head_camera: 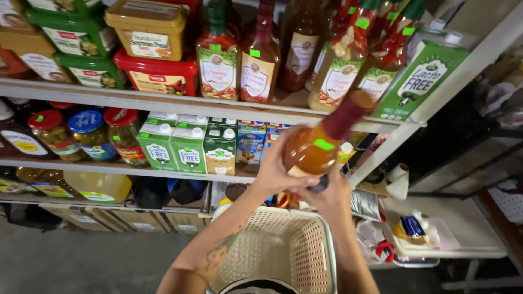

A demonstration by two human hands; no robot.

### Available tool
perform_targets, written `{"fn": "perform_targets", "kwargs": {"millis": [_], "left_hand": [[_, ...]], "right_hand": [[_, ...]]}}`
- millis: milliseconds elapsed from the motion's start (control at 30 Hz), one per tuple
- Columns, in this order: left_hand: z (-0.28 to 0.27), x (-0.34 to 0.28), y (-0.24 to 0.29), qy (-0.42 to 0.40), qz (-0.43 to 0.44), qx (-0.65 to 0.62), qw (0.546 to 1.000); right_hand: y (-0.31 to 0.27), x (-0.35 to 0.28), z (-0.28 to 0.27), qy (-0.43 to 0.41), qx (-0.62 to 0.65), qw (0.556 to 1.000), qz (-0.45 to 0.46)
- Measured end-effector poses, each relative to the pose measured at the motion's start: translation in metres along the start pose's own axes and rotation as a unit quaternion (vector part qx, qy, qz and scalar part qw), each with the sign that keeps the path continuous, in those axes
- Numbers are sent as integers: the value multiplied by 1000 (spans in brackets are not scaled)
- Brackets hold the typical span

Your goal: Wiping various food bottles with a cloth and organizing them on grocery store shelves and into a basket.

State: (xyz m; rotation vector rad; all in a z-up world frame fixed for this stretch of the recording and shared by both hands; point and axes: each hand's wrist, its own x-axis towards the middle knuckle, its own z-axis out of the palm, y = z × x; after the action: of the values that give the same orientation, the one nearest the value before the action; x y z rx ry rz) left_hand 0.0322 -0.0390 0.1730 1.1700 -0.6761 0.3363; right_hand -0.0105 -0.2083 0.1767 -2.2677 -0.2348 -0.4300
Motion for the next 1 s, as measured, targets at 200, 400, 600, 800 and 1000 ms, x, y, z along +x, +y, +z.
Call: {"fn": "perform_targets", "kwargs": {"millis": [200, 400, 600, 800, 1000], "left_hand": [[7, 57, 83, -42, 228, 351, 907], [-8, 86, 58, 37, 108, 335, 935], [-22, 116, 24, 133, 160, 359, 910], [-34, 127, -23, 169, 149, 402, 887], [-31, 134, -34, 200, 187, 424, 863]], "right_hand": [[-14, 50, -11, 162, 48, 967, -192], [-25, 122, -5, 251, -29, 941, -226], [-14, 166, 17, 276, -134, 924, -229], [-20, 167, 22, 270, -114, 928, -229], [-22, 167, 27, 230, -77, 955, -171]]}}
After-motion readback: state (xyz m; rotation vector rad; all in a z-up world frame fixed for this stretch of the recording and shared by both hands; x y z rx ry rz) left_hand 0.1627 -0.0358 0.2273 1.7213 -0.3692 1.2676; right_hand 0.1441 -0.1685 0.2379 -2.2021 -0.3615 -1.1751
